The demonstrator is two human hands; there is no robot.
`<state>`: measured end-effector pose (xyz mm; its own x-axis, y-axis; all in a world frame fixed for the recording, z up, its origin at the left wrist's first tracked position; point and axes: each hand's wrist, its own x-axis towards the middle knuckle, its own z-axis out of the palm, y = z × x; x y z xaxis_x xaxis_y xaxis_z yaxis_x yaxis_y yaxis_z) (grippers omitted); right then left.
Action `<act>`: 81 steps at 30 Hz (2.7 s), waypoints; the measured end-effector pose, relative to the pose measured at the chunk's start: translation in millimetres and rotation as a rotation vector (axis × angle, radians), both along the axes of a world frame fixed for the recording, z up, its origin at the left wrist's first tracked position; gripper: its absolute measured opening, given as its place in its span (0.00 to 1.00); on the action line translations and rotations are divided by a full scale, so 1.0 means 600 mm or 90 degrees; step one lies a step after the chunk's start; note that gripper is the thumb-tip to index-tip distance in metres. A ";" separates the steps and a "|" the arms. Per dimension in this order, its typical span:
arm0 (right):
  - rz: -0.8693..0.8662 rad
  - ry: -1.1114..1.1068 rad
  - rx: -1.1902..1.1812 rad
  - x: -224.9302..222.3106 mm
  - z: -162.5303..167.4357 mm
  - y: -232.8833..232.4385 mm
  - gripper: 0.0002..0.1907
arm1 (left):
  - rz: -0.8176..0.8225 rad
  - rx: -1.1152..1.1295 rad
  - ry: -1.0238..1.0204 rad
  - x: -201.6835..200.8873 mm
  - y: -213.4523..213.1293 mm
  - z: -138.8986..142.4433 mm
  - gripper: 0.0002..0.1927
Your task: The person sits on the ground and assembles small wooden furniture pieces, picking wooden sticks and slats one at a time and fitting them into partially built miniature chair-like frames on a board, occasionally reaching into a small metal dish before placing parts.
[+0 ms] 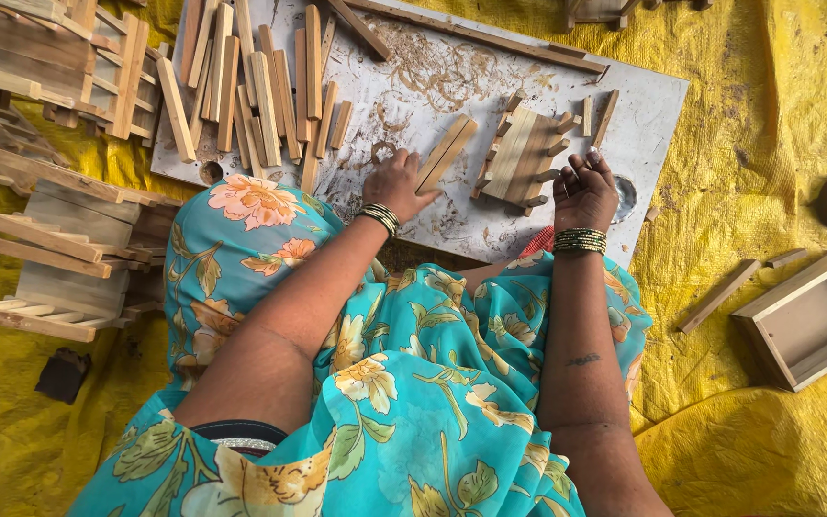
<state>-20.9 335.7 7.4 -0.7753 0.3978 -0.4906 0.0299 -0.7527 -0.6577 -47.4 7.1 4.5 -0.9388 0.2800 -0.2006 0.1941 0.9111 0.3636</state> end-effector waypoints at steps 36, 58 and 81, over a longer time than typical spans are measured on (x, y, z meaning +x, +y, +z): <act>0.177 -0.490 1.143 0.110 0.130 0.097 0.26 | 0.160 0.361 0.037 -0.079 -0.161 0.063 0.10; 0.484 -0.578 1.360 0.071 0.117 0.043 0.21 | 0.114 0.275 -0.074 -0.089 -0.073 0.016 0.11; 0.022 -0.228 0.381 0.062 0.146 0.074 0.28 | 0.071 0.201 -0.152 -0.088 -0.077 0.027 0.12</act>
<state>16.0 379.9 95.2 -0.6243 0.6574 -0.4219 0.3396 -0.2579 -0.9045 -99.9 -39.0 20.8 -0.9042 0.2626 -0.3368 -0.0227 0.7580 0.6518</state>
